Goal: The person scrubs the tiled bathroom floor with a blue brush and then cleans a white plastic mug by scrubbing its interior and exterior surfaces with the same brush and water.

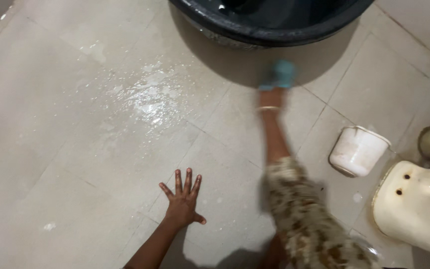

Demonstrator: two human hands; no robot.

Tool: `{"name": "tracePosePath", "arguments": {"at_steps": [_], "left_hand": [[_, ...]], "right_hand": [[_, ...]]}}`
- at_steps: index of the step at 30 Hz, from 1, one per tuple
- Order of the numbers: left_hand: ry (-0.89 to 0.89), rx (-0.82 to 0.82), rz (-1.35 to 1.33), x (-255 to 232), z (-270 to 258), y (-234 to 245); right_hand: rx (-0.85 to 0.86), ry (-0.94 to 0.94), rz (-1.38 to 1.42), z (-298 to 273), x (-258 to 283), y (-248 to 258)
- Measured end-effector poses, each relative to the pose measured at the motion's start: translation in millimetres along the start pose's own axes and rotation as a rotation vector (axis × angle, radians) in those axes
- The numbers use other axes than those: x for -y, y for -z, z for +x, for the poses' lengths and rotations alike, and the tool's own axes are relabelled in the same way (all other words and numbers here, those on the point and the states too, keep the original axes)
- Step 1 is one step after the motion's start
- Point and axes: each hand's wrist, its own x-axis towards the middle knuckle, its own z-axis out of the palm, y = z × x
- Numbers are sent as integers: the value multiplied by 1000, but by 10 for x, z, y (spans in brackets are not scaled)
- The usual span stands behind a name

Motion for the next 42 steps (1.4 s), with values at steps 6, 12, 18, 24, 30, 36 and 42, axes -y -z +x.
{"name": "tracePosePath", "arguments": {"at_steps": [6, 12, 18, 24, 30, 36, 42], "left_hand": [[-112, -199, -126, 166, 214, -547], [0, -113, -22, 116, 79, -332], [22, -105, -5, -37, -154, 3], [66, -45, 32, -47, -42, 1], [39, -187, -2, 13, -37, -247], [80, -104, 26, -10, 20, -129], [90, -94, 47, -44, 9, -60]], "right_hand": [[610, 851, -137, -2912, 2937, -213], [338, 729, -25, -2206, 1898, -330], [-31, -114, 7, -912, -1143, 838], [89, -34, 39, -1380, -176, 80], [604, 545, -40, -3000, 1736, 337], [125, 234, -13, -1769, -167, 262], [73, -370, 72, -1280, -1738, 748]]}}
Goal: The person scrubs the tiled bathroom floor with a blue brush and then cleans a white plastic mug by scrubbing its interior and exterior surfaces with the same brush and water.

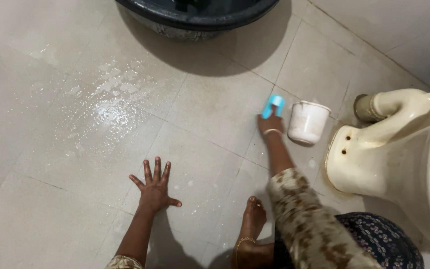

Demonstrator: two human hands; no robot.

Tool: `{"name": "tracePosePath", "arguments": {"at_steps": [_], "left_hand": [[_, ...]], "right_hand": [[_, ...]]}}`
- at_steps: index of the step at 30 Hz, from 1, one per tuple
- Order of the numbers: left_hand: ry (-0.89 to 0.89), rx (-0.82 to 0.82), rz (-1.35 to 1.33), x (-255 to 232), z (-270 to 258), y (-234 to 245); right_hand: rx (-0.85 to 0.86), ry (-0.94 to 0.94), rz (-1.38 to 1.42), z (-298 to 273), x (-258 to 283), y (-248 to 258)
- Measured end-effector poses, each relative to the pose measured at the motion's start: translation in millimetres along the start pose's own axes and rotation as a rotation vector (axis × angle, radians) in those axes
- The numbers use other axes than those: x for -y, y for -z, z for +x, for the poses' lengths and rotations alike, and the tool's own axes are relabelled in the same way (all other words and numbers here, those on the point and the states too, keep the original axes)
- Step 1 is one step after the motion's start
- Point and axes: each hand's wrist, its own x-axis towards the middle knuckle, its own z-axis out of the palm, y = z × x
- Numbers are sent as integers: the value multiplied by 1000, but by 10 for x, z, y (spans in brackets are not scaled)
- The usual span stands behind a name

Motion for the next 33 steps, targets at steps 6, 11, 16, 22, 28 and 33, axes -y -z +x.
{"name": "tracePosePath", "arguments": {"at_steps": [6, 11, 16, 22, 28, 33], "left_hand": [[11, -32, -5, -8, 7, -20], [4, -4, 26, 1, -12, -44], [-17, -23, -36, 0, 21, -26], [3, -22, -9, -14, -38, 10], [9, -2, -39, -14, -60, 28], [-28, -21, -63, -8, -53, 5]], "right_hand": [[460, 510, -69, -1928, 1969, -1141], [361, 772, -174, -1868, 1824, -1163], [31, 321, 14, -298, 710, -32], [147, 477, -142, -1251, 1156, -343], [-314, 743, -338, -1066, 1253, -755], [-463, 506, -24, 218, 1172, -502]]}}
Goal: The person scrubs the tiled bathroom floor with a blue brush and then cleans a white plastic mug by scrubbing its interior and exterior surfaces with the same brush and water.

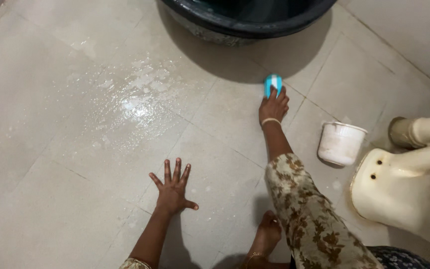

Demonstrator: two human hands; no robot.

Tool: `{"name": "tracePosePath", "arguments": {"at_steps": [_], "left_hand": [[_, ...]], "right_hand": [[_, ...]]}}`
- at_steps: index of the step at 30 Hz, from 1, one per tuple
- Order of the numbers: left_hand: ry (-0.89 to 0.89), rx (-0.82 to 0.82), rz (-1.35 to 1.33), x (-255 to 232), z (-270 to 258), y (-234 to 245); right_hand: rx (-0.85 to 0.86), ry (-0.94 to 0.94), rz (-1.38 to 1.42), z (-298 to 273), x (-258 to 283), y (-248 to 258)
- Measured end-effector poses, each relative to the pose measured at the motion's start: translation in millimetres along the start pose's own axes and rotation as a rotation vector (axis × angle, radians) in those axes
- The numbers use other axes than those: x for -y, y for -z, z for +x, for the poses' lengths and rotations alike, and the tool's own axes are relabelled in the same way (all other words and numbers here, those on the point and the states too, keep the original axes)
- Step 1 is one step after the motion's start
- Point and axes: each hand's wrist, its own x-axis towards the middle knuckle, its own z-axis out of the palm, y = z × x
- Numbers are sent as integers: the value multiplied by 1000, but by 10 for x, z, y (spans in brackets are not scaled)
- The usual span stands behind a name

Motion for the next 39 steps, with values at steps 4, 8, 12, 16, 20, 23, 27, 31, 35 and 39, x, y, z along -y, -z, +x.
{"name": "tracePosePath", "arguments": {"at_steps": [4, 8, 12, 16, 20, 23, 27, 31, 35, 39], "left_hand": [[1, 17, 18, 9, 16, 36], [10, 50, 42, -14, 21, 78], [1, 33, 52, -9, -41, -51], [0, 48, 37, -20, -54, -78], [7, 71, 16, -69, -43, -58], [20, 59, 62, -47, -27, -63], [50, -21, 124, -41, 21, -193], [58, -136, 94, -82, 46, -332], [217, -84, -6, -360, 51, -322], [255, -101, -52, -421, 15, -301]], "right_hand": [[19, 317, -62, -212, 1028, -483], [508, 832, 224, -1613, 2237, -112], [313, 904, 60, -1110, 1751, 22], [-35, 92, 60, 386, 258, 171], [-96, -33, 32, 151, -147, 181], [-60, 206, 54, -870, 723, -87], [415, 550, 169, -2017, 1459, 319], [197, 483, 39, -1861, 641, 411], [-28, -275, -94, -1560, -1005, 748], [211, -477, -116, -1913, -669, 560]]}}
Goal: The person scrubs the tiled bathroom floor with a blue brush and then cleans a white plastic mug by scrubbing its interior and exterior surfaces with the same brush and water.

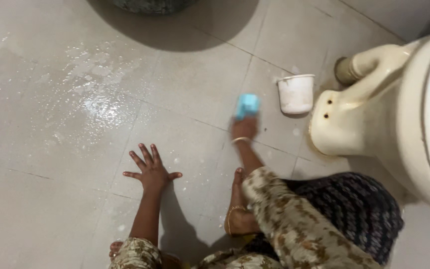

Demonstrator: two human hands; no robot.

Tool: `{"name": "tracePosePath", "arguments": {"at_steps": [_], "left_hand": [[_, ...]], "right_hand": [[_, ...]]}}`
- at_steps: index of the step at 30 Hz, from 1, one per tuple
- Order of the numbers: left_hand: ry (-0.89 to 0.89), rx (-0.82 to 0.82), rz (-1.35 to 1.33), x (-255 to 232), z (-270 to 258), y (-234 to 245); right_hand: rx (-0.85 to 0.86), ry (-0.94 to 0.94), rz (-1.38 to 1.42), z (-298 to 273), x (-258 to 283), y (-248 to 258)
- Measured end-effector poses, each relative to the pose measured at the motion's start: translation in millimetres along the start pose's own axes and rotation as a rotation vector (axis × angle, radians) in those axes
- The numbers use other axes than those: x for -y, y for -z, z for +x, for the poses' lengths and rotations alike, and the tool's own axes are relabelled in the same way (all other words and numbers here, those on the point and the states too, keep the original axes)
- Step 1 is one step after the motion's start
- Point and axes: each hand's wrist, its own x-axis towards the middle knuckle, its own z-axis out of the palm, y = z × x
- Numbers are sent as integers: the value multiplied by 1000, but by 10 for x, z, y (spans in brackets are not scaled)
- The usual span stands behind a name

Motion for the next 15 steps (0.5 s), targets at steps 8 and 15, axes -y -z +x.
{"name": "tracePosePath", "arguments": {"at_steps": [8, 15], "left_hand": [[-233, -517, -32, 280, 109, -344], [-139, -318, -368, 114, -119, -125]], "right_hand": [[386, 816, 38, -2197, 1358, 163], [480, 490, 529, -1432, 869, 239]]}}
